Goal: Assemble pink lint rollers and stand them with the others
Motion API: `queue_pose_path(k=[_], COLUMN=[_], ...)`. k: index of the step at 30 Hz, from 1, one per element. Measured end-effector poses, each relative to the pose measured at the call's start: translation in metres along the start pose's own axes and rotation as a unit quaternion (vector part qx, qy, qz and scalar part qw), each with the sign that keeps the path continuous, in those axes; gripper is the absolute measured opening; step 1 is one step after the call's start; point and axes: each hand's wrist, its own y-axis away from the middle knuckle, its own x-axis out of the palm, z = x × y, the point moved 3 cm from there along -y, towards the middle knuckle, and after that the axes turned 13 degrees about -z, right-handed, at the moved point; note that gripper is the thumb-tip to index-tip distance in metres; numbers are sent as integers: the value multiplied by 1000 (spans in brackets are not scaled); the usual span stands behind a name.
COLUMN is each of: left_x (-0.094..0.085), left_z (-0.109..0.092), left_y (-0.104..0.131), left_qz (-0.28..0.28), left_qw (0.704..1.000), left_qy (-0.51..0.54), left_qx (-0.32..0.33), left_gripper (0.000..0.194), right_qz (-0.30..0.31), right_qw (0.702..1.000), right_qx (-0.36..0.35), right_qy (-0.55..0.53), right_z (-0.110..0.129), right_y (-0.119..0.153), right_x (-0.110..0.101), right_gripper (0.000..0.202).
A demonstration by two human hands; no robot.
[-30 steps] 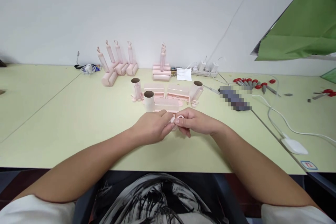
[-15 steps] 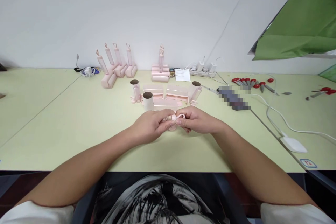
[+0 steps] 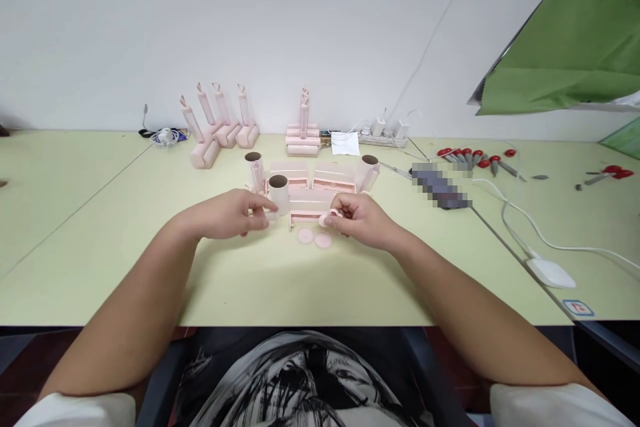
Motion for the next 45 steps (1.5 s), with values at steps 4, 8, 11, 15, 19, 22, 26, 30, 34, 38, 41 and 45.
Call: queue_pose_path(k=[4,8,11,15,19,22,26,30,34,38,41,45], left_x=[3,3,1,-3,-4,-3,2,4,5,6,7,8], left_z=[-1,-7,-7,-6,-5,-6,-3,0,-1,-2,-1,4], left_y=[4,2,1,-1,-3,-4,-8,-12,-12,-11,-12,-14], left_qz=[72,43,16,-94,-190,-212,-215,-210,-202,-196,-188,-174], left_qw=[991,988,993,994,980,975,974,975,975,977,979,982], left_qy=[-111,-150,-114,-58,-44,-48,-59,-55,-65,-69,-65,-70], left_qx=[-29,-19,-11,15,23,40,43,46,58,51,41,27], left_gripper=[29,31,23,19,24,22,24,27,27,26,28,28], right_qz=[17,44,21,-12,-49,-51,-43,-61,-78,-79,-79,-79], right_qw=[1000,998,997,997,996,990,960,926,913,908,907,912], right_qx=[-19,-28,-39,-38,-26,-58,-124,-131,-138,-134,-132,-135], right_qy=[-3,30,57,60,71,118,248,348,375,389,392,380], right_z=[0,1,2,4,8,15,23,21,13,11,11,12], right_y=[2,3,2,2,-2,-11,-25,-28,-23,-22,-22,-19], right_x=[7,8,2,2,19,41,69,85,89,88,87,85], right_gripper=[23,16,15,15,18,14,16,23,27,25,22,22])
